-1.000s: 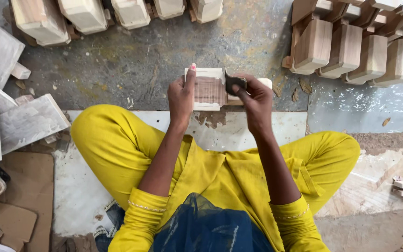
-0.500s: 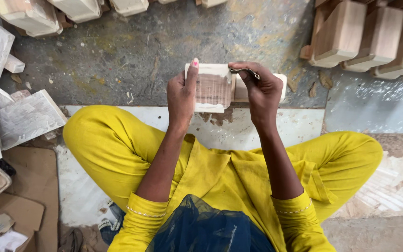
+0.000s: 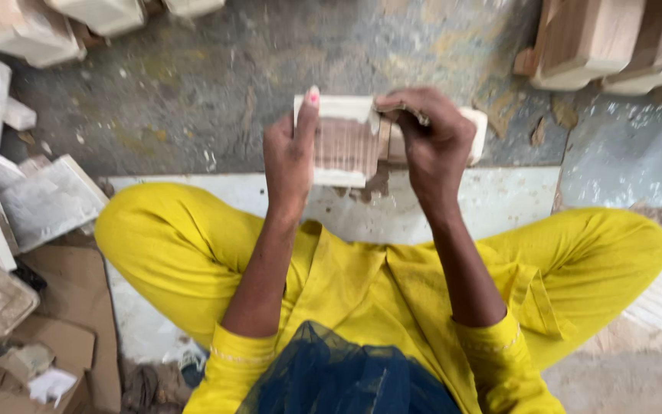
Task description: The person sits on the floor sanding small wooden boxes with a sanding block, rubbing the outer surfaces, edges and inner rim of each box, then setting finished boxes aside and picking up the next unfinished box to sand.
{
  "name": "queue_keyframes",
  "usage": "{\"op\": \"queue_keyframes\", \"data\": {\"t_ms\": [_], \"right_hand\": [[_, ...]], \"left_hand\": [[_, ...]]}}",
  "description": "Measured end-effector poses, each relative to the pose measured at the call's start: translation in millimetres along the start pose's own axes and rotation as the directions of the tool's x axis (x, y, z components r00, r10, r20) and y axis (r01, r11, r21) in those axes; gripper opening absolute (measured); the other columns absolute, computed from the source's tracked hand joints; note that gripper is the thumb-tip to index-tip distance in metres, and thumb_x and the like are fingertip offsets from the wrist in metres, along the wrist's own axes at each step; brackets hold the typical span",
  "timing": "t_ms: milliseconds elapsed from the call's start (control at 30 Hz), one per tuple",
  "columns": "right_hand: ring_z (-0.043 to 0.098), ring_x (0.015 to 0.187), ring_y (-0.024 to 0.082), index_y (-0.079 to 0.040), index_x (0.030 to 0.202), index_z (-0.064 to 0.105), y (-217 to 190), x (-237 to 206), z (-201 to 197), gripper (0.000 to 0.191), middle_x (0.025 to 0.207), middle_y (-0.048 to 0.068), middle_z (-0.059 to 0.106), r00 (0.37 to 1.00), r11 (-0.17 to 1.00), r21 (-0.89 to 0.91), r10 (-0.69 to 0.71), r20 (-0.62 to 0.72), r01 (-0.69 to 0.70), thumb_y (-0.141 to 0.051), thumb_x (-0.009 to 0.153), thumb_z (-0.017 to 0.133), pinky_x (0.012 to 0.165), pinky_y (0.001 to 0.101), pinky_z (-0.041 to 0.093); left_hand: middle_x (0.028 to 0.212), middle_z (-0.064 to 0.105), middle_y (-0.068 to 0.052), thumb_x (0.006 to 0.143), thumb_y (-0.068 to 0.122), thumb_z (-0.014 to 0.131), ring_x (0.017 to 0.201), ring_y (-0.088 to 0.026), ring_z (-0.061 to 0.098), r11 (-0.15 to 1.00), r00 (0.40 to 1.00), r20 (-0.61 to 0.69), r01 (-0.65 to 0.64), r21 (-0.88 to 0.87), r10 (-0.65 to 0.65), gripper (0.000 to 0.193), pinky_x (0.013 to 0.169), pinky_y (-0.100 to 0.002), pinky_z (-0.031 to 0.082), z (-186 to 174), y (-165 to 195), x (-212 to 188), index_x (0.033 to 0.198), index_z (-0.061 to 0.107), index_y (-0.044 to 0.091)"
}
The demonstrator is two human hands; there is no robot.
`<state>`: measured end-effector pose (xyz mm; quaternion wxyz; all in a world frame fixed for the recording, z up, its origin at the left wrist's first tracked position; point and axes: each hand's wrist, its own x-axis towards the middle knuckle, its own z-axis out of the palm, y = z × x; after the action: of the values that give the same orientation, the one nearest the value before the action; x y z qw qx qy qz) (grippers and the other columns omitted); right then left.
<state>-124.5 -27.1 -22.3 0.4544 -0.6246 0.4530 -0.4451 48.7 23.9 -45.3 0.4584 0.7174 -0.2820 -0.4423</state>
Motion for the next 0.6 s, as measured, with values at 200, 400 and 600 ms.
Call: {"op": "queue_keyframes", "data": {"t_ms": [200,400,600], "right_hand": [[0.073,0.097,0.017,0.0,0.106,0.073,2.5,3.4,-5.5,0.02,0.103,0.009,0.075,0.999,0.997,-0.073,-0.037,0.023,0.038,0.016,0.095,0.068,0.088,0.0285,0.059],[0.074,0.096,0.02,-0.001,0.103,0.073,-2.4,10.3,-5.0,0.018,0.101,0.01,0.076,0.998,0.985,-0.166,-0.056,0.012,0.057,0.013,0.091,0.07,0.086,0.0295,0.057],[0.073,0.096,0.019,-0.001,0.103,0.074,-7.0,15.4,-1.1,0.019,0.102,0.01,0.075,0.999,0.994,-0.1,-0.039,-0.007,0.038,0.013,0.091,0.07,0.087,0.0288,0.057]], "left_hand": [[0.065,0.042,0.01,0.103,0.047,0.06,0.061,-0.003,0.034,0.997,1.0,0.01,0.029,-0.072,-0.029,0.051,0.052,-0.027,0.029,0.8,2.6,-0.6,0.073,0.059,0.006],[0.073,0.061,0.01,0.103,0.044,0.06,0.068,0.0,0.049,0.994,0.998,0.029,-0.051,-0.1,0.054,0.043,0.062,-0.021,0.042,-1.4,0.1,-1.1,0.09,0.074,0.006],[0.065,0.052,0.008,0.102,0.049,0.061,0.063,-0.003,0.044,0.997,0.999,-0.018,0.035,0.063,-0.034,0.053,0.054,-0.027,0.04,-2.5,-3.3,-0.5,0.074,0.064,0.004]]}}
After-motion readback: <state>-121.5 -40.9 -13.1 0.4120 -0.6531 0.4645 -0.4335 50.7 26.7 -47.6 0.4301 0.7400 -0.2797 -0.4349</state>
